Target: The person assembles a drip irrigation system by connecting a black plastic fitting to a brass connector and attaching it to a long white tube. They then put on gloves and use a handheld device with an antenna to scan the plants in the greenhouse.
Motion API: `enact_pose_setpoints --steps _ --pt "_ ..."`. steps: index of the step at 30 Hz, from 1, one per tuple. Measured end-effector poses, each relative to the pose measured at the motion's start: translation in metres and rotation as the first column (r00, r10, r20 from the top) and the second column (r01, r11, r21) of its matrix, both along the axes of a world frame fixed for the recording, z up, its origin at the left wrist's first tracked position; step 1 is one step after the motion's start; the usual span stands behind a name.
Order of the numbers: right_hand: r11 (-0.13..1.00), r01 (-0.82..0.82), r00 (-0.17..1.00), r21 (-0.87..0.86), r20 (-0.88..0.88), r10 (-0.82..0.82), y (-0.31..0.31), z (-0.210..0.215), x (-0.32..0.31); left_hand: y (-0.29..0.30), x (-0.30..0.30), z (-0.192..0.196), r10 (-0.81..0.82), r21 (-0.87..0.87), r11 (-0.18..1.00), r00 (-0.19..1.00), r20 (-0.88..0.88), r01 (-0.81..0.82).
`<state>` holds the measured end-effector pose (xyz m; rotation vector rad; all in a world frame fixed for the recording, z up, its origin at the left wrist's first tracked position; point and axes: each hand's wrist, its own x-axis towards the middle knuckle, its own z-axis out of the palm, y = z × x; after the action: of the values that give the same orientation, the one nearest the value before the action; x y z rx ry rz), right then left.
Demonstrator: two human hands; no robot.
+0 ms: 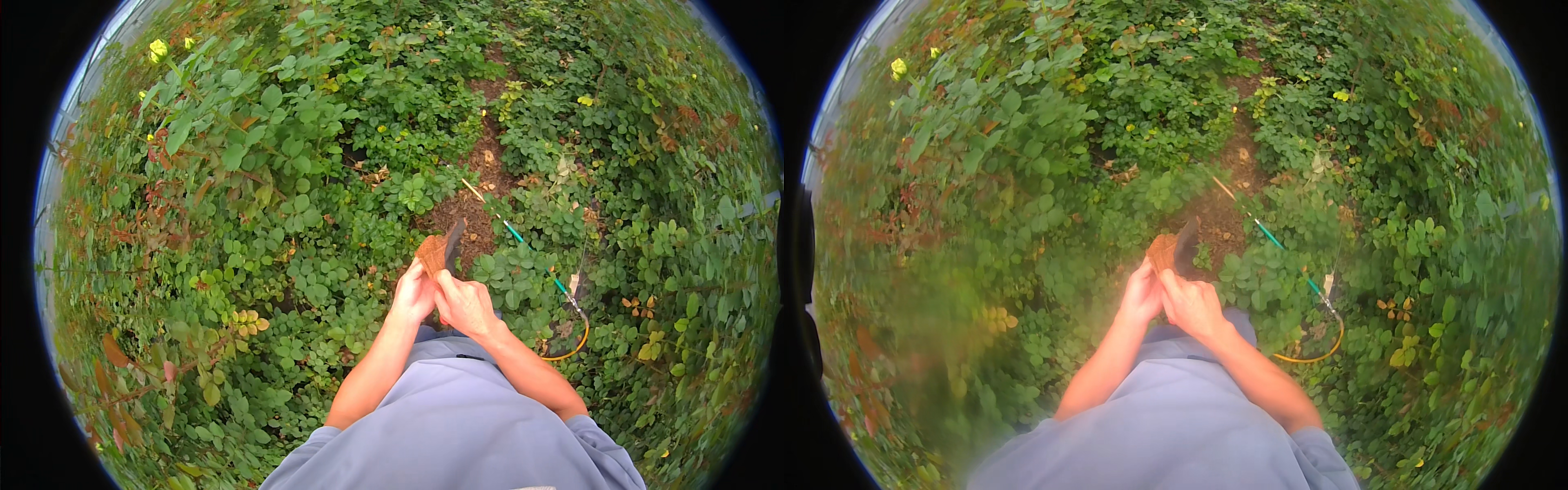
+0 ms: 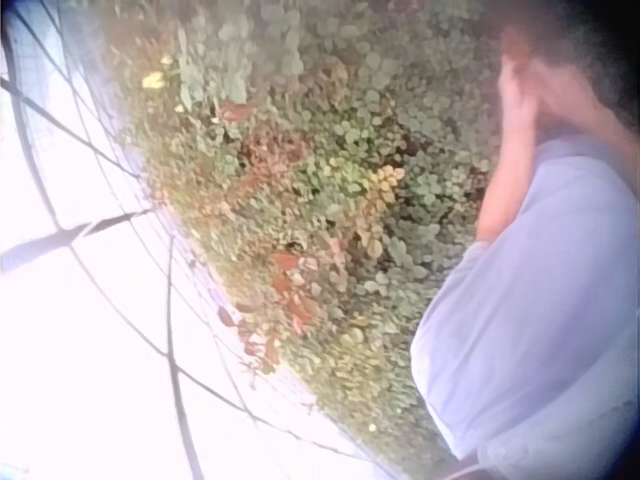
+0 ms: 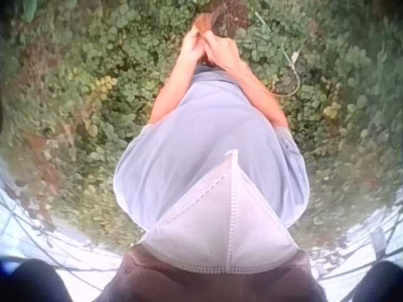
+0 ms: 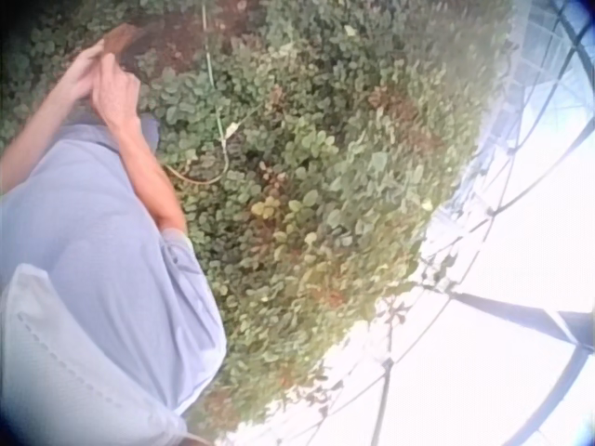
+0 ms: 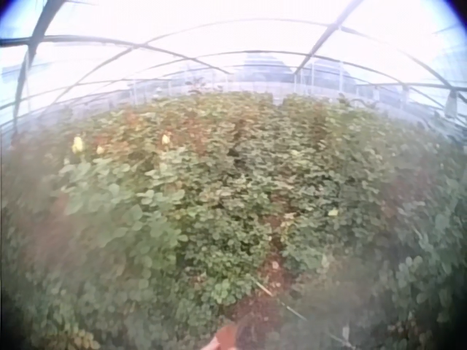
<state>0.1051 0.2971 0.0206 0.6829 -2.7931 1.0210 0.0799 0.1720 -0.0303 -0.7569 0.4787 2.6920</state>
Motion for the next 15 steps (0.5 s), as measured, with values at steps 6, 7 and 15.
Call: enact_pose_setpoints --steps 6,7,15 --pt "0.980 -0.194 0.980 0.035 -0.036 0.195 -0.016 0.007 -0.008 0.002 -0.008 -0.037 -0.017 -0.297 0.954 0.974 -0.226 -0.052" --pt "0.982 -0.186 0.983 0.042 -0.002 0.186 -0.019 0.011 -0.011 -0.005 -0.007 -0.051 -0.032 -0.298 0.952 0.944 -0.329 -0.072" --pt "0.982 -0.100 0.937 -0.159 0.318 0.147 -0.011 0.013 -0.009 -0.009 -0.015 -0.052 -0.341 -0.263 0.914 0.936 -0.082 0.310"
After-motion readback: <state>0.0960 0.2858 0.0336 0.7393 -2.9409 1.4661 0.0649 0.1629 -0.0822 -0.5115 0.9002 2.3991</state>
